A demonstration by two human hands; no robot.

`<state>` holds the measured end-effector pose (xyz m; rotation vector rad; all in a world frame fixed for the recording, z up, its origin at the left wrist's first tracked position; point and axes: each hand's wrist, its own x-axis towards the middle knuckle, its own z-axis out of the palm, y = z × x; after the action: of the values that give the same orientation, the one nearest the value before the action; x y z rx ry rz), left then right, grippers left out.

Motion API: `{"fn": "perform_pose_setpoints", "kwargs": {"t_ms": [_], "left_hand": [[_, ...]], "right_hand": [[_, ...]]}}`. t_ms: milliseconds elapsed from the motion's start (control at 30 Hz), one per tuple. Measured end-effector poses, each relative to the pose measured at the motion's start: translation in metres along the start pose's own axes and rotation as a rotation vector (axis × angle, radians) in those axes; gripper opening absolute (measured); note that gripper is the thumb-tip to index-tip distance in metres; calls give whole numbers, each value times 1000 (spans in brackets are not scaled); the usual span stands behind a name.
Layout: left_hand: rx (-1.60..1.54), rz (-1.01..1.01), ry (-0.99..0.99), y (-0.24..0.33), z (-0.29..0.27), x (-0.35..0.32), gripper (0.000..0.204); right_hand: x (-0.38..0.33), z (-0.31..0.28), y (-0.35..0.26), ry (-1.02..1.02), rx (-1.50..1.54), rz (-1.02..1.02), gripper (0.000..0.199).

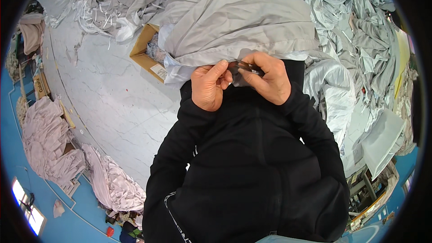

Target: Inspect and trim excess threads from fabric pieces using a small hand tool.

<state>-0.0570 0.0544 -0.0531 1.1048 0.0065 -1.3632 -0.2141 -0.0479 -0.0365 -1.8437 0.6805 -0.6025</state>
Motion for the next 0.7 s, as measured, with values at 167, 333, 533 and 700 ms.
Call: {"fn": "perform_pose_setpoints", "kwargs": {"t_ms": [167,333,533,700], "left_hand": [[-33,-4,0,0,2,-1,15],[-61,26,17,-1,2,-1,15],[-43,42,2,-1,1,-1,15],[-26,20,14,0,3,0,18]], "right_hand": [[2,2,-10,69,-128,-125,26],[0,1,-9,120,-402,-201,35],[8,-5,-11,100,-438,-280,38],[11,-8,-10,89,-414,-277,36]]}}
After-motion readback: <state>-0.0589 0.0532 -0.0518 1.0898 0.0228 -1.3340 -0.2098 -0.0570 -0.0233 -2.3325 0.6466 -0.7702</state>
